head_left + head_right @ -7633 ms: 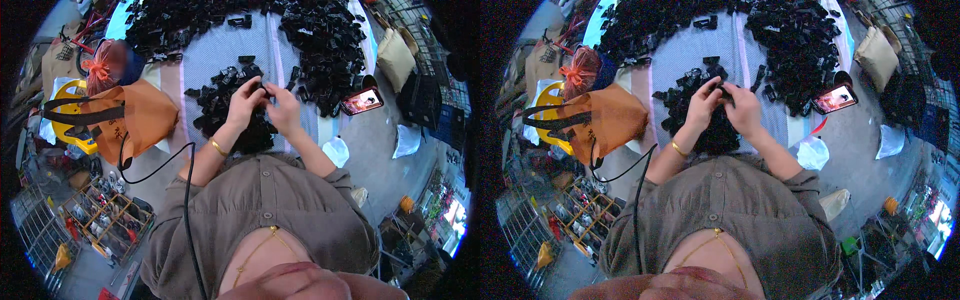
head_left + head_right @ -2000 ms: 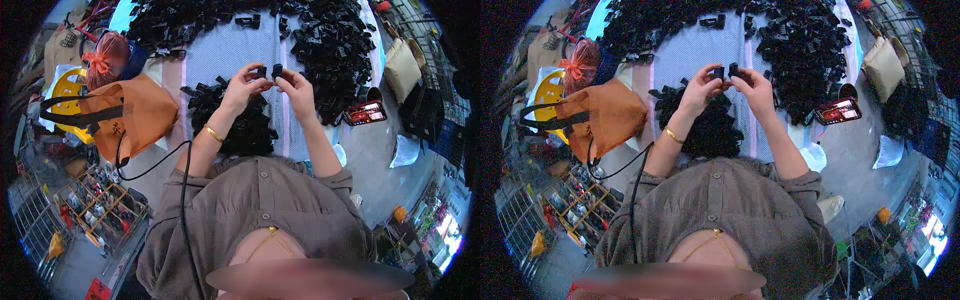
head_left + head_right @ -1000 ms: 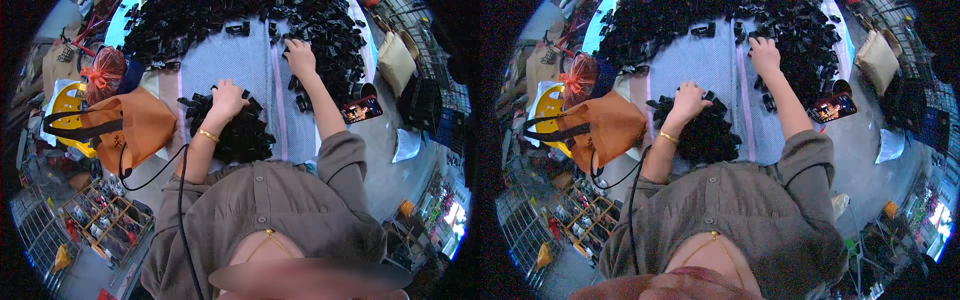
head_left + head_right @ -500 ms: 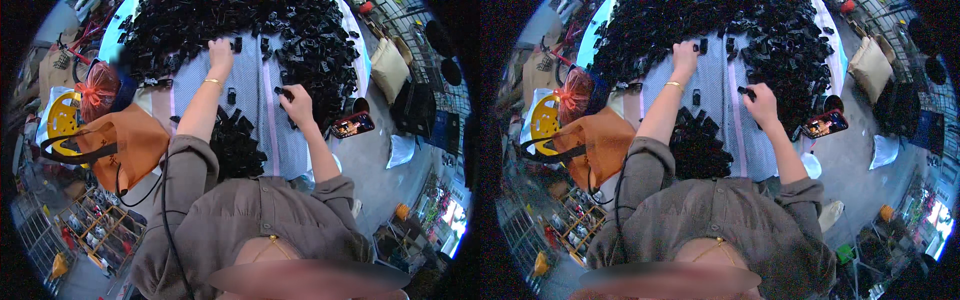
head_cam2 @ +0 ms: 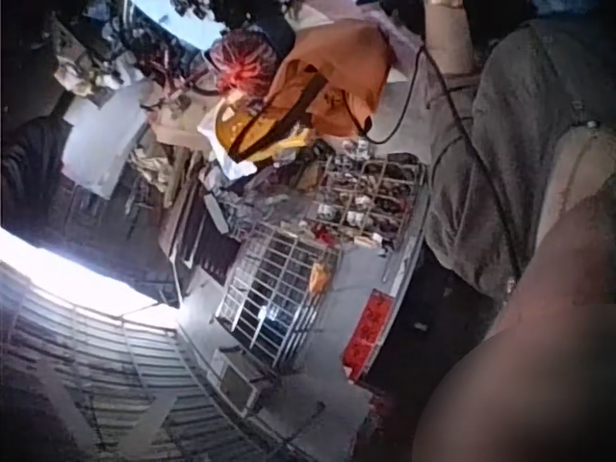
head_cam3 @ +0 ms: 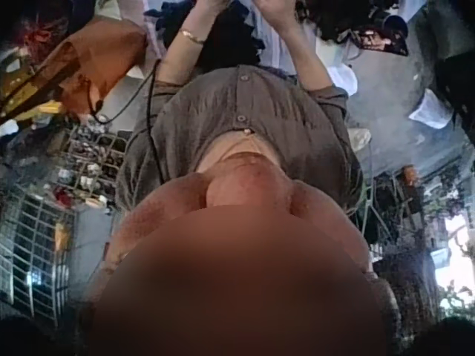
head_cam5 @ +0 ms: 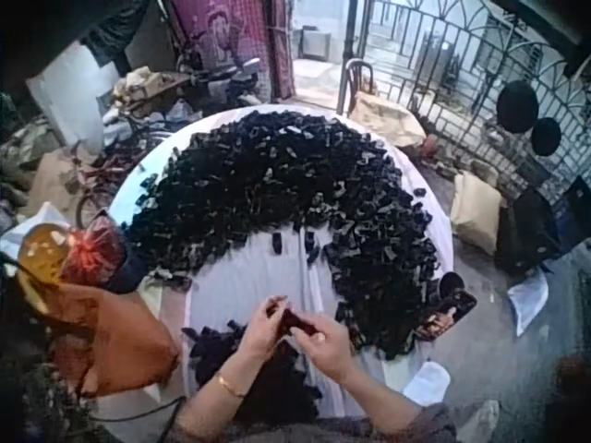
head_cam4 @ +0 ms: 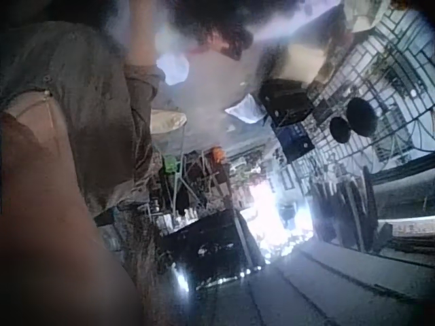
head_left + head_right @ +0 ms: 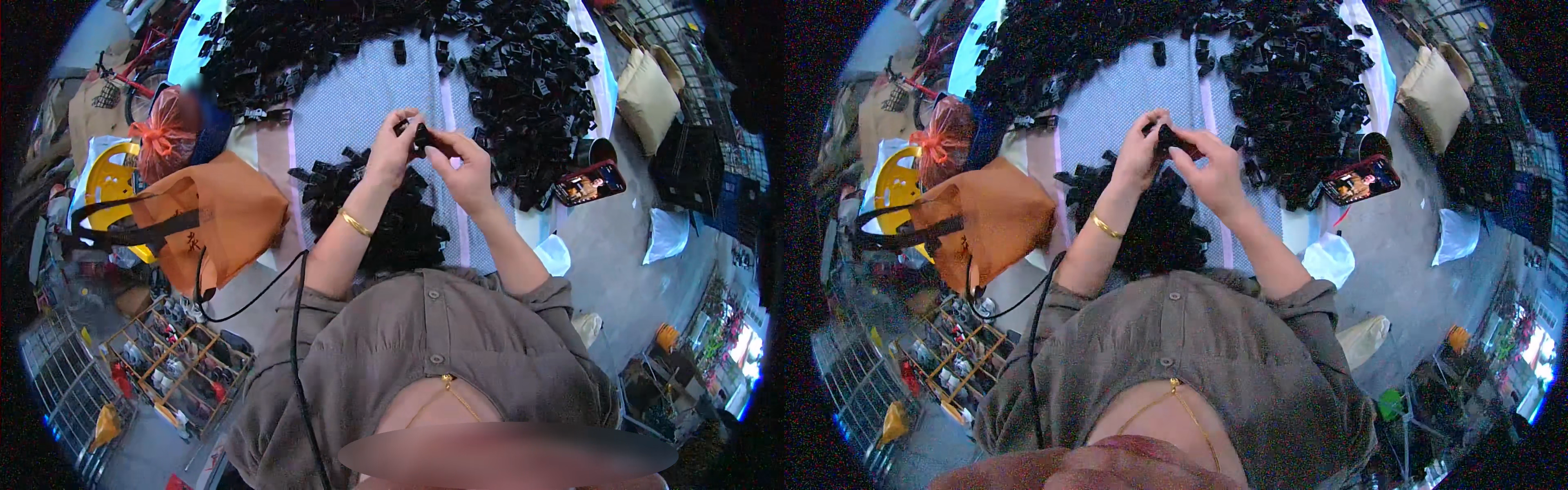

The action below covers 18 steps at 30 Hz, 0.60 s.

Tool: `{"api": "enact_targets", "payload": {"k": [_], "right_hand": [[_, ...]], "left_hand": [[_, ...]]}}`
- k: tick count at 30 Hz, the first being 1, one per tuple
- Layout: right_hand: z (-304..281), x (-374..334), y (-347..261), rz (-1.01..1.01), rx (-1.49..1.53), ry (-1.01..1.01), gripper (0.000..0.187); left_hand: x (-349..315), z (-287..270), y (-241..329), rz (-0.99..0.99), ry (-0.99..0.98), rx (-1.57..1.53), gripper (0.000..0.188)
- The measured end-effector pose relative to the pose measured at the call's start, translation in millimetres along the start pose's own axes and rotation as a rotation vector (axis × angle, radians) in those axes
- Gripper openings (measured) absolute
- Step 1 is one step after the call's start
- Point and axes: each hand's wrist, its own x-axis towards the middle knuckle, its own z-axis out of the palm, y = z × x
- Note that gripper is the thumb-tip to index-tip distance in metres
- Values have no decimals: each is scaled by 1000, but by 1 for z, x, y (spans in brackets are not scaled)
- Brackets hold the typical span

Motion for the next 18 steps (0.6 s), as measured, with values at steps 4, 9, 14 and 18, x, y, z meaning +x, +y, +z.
{"api": "enact_targets", "payload": {"k": [4,9,14,18], "right_hand": [[-6,0,-3,-226,-166,-93,29],[-29,5,-18,-545,-371,-299,29],[-32,4,-33,-718,-463,-452,31],[-30,-4,-32,-743,-535,-475,36]], "left_hand": [[-27,-10,10,-96,-46,-103,32],[-42,-23,22,-286,-286,-122,36],[-53,-26,24,-304,-418,-42,34],[-56,-29,18,-382,-303,24,32]]}}
